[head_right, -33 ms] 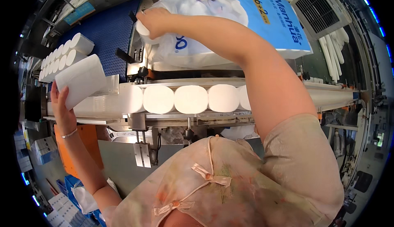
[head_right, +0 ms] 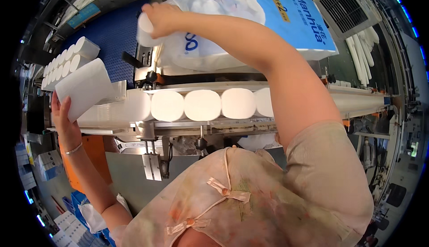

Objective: The person places rolls of toilet paper into large plastic bags from a conveyor line and then seals the filled bags with tape.

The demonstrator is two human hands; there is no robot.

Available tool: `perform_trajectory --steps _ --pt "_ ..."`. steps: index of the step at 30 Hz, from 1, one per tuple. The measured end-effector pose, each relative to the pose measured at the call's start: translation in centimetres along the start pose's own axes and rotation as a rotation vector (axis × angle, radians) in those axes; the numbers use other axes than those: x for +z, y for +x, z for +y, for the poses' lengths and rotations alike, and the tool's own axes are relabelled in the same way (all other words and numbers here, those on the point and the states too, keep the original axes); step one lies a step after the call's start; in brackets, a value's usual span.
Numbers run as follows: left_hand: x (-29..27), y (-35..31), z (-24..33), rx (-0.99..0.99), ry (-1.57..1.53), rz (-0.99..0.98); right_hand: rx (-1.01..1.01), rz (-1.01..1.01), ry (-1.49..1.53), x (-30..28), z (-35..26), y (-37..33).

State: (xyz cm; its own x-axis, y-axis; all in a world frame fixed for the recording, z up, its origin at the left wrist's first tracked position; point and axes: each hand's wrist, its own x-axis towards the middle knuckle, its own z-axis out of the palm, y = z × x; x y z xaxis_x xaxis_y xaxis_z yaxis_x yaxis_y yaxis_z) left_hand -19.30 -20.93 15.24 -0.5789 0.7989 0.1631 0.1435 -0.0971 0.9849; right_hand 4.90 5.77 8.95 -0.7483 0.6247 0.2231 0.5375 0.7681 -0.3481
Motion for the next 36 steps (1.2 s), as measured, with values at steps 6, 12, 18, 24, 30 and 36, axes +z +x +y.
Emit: perform_trajectory --steps 6,12,18,24,30,36 --pt "12.9 -9.7 4.6 0.22 0.004 -0.237 0.103 0.327 0.251 -19.5 0.6 -18.9" --pt "36.8 -21.5 2.6 0.674 0.242 -0.78 0.355 0.058 0.053 -22.0 12.8 -45.5" --pt "43.8 -23.4 -2.3 0.624 0.719 -1.326 0.274 -0.101 -0.046 -17.7 14.1 -51.2" --pt "44.1 -21.0 -4.2 0.539 0.998 -1.447 0.143 -0.239 0.044 -12.6 12.3 -46.0" --pt "34.1 -8.6 -4.1 0.585 0.358 -0.454 0.221 -0.494 0.043 -17.8 12.5 -42.8" --pt "18.3 10.9 -8.5 0.225 1.438 -0.848 0.409 -0.166 0.294 -18.3 14.9 -32.1"
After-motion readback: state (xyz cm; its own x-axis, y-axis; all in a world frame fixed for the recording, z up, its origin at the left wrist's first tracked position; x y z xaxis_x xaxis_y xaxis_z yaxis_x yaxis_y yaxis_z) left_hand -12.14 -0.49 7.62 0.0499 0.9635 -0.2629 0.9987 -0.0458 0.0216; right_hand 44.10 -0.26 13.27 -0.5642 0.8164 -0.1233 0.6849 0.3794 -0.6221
